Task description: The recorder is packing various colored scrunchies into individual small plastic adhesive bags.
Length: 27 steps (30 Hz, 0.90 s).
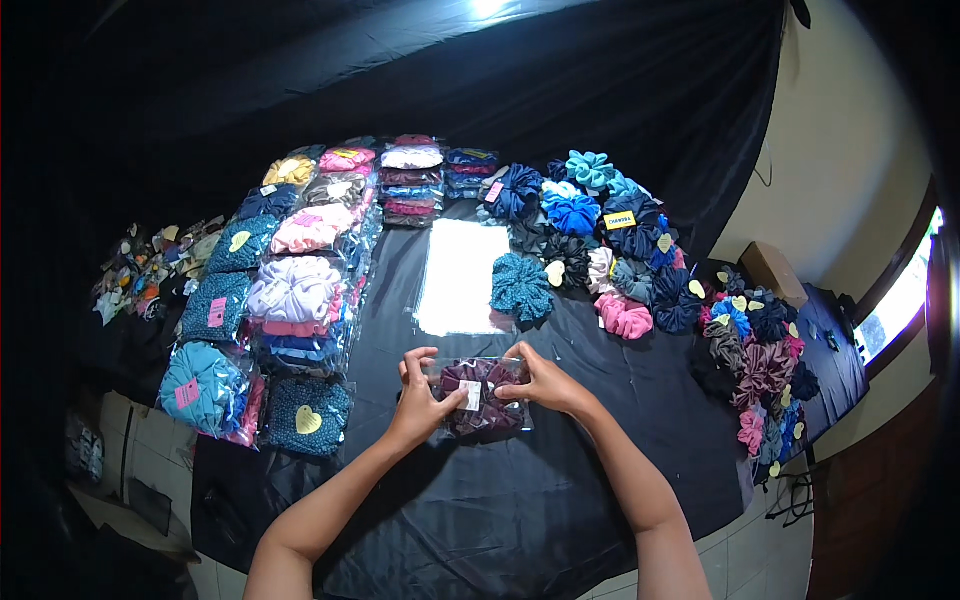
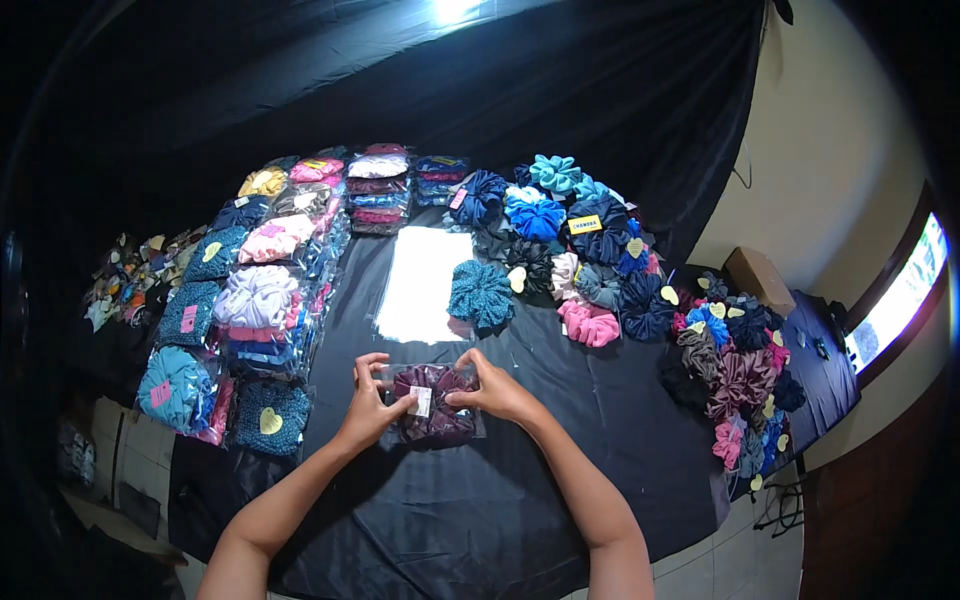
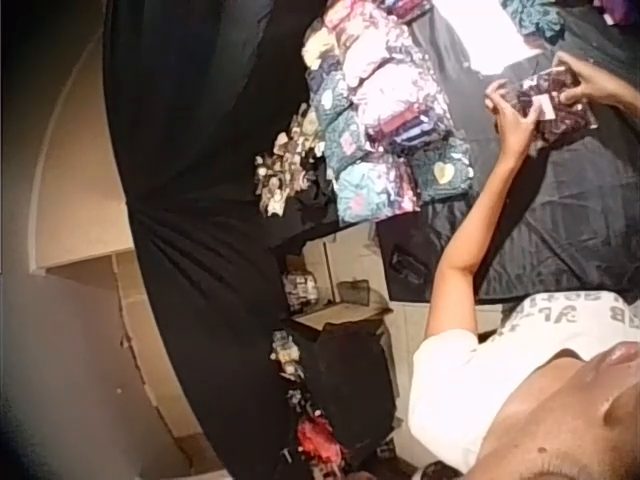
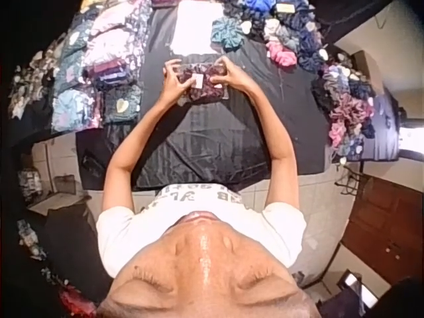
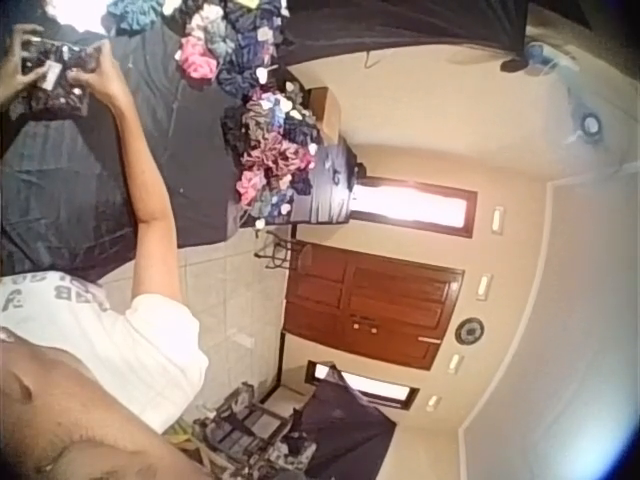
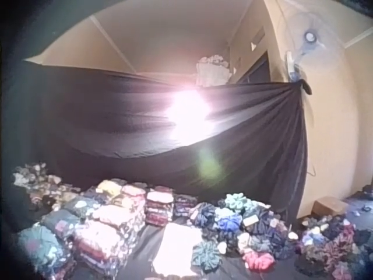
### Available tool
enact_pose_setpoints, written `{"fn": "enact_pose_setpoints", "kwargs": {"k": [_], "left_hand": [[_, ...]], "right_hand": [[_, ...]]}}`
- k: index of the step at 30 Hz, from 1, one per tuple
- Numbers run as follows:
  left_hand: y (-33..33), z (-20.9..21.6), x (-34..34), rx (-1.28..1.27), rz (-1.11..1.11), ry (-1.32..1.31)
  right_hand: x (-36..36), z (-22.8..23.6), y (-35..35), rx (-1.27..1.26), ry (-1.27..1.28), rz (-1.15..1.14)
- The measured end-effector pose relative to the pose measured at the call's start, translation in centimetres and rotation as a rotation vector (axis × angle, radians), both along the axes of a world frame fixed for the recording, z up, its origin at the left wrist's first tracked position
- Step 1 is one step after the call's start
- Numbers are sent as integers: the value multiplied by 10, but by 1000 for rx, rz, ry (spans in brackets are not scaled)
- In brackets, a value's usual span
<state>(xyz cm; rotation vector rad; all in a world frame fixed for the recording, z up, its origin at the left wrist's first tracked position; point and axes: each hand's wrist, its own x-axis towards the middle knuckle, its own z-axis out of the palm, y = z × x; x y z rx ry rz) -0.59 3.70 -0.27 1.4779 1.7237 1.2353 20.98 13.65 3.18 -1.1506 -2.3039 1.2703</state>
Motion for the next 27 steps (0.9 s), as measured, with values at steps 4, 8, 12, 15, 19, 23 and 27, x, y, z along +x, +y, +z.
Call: {"fn": "enact_pose_setpoints", "kwargs": {"k": [4, 8, 12, 15, 19, 23, 27], "left_hand": [[-17, 5, -2, 20, -19, -218], [-45, 29, -17, 113, -15, -59], [-72, 39, -44, 104, 54, 13], [-86, 50, -65, 98, 126, 124], [-95, 66, -83, 158, 259, 417], [-98, 63, -96, 97, 454, 810], [-100, 53, -100, 170, 529, 1020]], "right_hand": [[-2, -11, -15, -169, 142, -81], [-21, -19, -40, -259, 318, -108], [-57, -27, -67, -303, 428, -92], [-92, -31, -79, -342, 503, -39], [-145, -26, -87, -284, 535, -46], [-190, -22, -97, -279, 573, -68], [-214, -22, -107, -190, 540, -75]]}}
